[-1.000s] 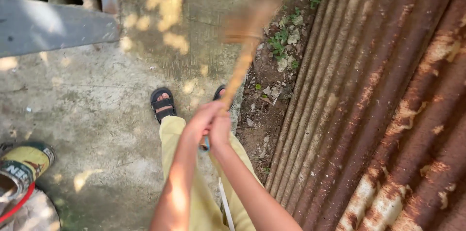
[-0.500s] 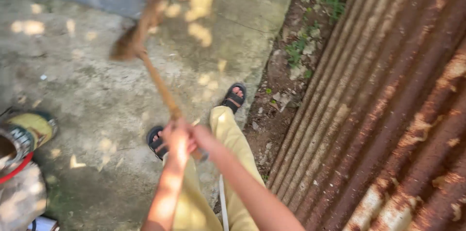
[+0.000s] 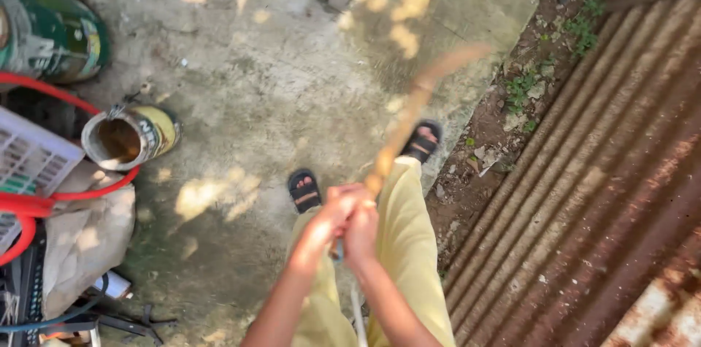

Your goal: Sweeping the ground in an outdoor storage or garage area using a traditional broom.

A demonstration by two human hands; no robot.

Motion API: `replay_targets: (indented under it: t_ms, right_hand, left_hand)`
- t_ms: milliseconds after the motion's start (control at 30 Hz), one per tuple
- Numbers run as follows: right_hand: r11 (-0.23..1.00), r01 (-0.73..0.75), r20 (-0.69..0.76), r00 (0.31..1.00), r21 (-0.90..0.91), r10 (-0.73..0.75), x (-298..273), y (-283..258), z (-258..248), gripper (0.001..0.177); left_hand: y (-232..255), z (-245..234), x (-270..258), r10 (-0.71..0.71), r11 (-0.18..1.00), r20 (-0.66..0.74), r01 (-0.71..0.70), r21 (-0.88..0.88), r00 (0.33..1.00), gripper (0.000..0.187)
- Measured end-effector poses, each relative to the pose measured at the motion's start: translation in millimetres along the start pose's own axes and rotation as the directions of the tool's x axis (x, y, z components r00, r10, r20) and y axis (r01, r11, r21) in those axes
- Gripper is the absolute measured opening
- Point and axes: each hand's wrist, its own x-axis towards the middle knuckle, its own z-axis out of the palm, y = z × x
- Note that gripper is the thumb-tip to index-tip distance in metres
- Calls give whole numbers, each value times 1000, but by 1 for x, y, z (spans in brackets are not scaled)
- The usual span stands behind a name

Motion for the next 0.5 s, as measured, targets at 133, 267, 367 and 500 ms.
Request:
replay_targets:
  t_ms: [133,267,367,500]
  right_hand:
    - [977,-167,291,936,-132,199,-13,85,66,24]
    - [878,-318,532,703,-359,472,-15,89,187,22]
    - [802,-223,573,597,-555,562,45,128,258,32]
    - [771,-307,527,587,-558,615,118,178,252,32]
  left_hand:
    - [-4,-88,-73,-107,942,-489,-70,-329,866,24]
    - [-5,-201,-81,-45,930,-764,-252,-267,643,25]
    - [-12,-287,-43,70,746,-864,-601,-286,498,23]
    - [-32,-327,40,-41,754,-886,-567,-331,463,38]
